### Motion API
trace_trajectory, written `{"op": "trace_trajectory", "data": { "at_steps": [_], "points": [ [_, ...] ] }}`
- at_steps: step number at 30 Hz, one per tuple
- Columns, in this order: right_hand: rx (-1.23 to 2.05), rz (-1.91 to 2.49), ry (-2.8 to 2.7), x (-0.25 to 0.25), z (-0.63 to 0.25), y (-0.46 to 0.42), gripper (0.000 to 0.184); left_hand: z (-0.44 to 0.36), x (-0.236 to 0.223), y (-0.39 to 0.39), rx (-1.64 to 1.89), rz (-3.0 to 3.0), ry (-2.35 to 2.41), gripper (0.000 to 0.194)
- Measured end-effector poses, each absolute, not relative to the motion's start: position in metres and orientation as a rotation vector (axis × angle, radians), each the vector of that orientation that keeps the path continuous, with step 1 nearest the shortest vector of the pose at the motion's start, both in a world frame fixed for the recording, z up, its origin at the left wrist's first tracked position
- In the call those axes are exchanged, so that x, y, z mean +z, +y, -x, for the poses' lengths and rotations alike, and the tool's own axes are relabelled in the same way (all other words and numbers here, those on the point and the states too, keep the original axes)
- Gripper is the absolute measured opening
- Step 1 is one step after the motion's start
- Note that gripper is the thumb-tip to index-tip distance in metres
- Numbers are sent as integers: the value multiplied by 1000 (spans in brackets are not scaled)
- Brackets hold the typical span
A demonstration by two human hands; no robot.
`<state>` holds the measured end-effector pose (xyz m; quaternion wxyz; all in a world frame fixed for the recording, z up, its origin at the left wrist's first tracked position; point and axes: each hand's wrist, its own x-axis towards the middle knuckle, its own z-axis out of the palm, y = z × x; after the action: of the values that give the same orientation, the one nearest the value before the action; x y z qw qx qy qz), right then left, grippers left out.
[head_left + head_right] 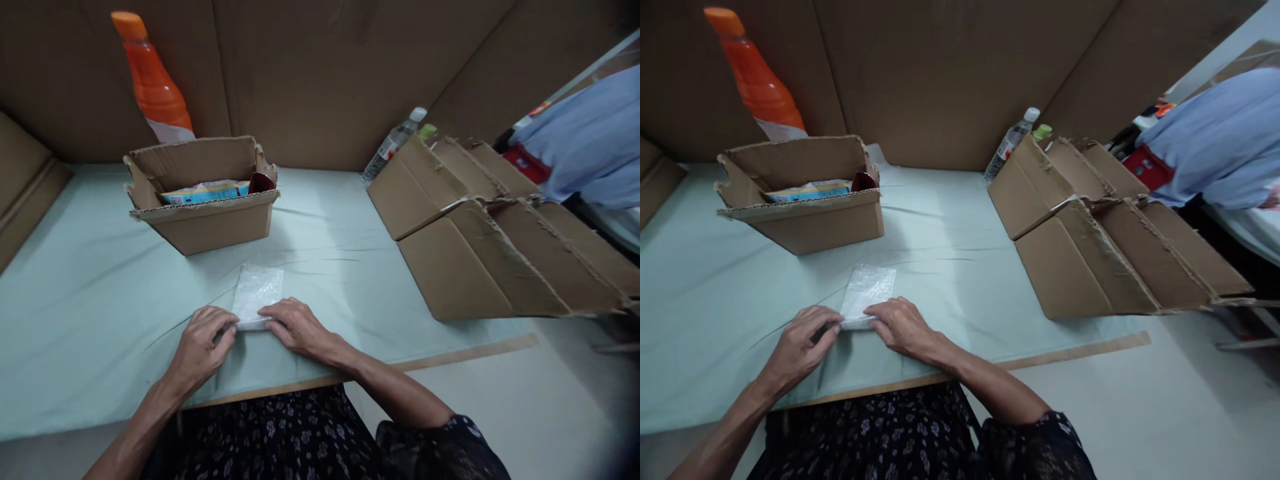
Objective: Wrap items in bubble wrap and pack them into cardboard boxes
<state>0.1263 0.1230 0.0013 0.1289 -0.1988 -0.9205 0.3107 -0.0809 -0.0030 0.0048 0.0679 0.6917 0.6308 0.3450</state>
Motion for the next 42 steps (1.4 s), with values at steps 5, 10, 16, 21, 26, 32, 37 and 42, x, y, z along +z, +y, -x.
{"op": "trace_trajectory", "data": {
  "at_steps": [5, 10, 16, 21, 26, 32, 37, 42],
  "points": [
    [684, 645, -2573, 14, -141, 116, 26, 79, 2, 3, 1031, -2056, 1968, 11],
    [407, 538, -2728, 14, -136, 113, 30, 77, -11, 21, 1003, -2152, 2056, 15],
    [615, 642, -2755, 2, -132, 115, 20, 73, -2, 5, 1017, -2230, 1966, 29],
    [890, 728, -2713, 8, -138, 116, 27, 71, -2, -2, 1017, -2129, 1858, 23],
    [586, 891, -2778, 16, -132, 130, 39, 69, -13, 18, 916, -2070, 2063, 24],
    [660, 893, -2752, 8, -130, 136, 33, 65, -16, 20, 862, -1945, 2220, 30],
    [886, 677, -2621, -3, -134, 126, 12, 61, -19, 8, 1065, -1665, 2134, 46],
    [963, 552, -2609, -10, -134, 123, 13, 59, -18, 9, 1075, -1408, 1907, 61]
  ]
}}
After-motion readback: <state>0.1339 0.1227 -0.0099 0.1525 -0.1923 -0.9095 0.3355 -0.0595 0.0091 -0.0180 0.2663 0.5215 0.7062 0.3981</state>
